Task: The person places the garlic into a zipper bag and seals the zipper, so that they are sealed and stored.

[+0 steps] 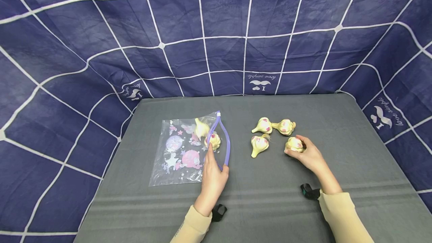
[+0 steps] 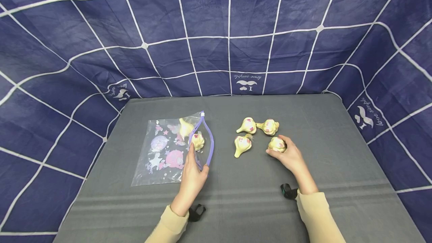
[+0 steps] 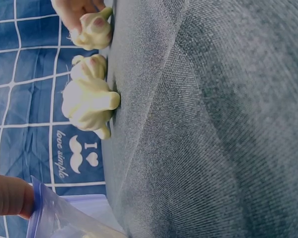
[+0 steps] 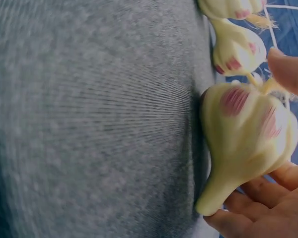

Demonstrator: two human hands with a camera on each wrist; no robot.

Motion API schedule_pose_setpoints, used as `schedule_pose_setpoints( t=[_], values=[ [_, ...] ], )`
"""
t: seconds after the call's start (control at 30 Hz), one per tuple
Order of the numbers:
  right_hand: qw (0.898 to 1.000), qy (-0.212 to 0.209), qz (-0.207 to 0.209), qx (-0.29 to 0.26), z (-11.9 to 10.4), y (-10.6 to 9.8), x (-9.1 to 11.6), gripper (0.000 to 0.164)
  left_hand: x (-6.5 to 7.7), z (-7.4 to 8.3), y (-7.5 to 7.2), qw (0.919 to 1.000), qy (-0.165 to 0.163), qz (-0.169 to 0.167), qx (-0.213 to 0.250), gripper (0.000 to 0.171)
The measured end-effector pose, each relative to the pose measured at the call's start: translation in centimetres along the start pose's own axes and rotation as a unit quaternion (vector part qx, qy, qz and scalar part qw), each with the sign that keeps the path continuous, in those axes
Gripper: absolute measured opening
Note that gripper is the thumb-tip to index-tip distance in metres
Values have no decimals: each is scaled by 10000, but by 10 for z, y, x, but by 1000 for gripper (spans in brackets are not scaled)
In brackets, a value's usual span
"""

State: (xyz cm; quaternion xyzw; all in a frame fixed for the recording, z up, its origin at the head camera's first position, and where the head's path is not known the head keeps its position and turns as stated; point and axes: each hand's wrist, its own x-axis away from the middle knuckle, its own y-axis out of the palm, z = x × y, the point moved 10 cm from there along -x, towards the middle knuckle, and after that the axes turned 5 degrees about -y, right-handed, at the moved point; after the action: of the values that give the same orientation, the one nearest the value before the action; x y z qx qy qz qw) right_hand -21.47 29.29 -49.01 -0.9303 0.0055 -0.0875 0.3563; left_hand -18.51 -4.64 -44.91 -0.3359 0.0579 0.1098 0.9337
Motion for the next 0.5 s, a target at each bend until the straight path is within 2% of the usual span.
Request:
schedule_pose_setpoints(
  t=[0.23, 0.5],
  values=[
    [9995, -158, -72, 262, -1, 5, 0, 84, -1, -5, 2, 9995, -229, -192, -34, 88],
    [9989, -217, 11, 420, -1, 1, 0, 85, 0, -2, -1, 9999, -115, -71, -40, 88]
  ],
)
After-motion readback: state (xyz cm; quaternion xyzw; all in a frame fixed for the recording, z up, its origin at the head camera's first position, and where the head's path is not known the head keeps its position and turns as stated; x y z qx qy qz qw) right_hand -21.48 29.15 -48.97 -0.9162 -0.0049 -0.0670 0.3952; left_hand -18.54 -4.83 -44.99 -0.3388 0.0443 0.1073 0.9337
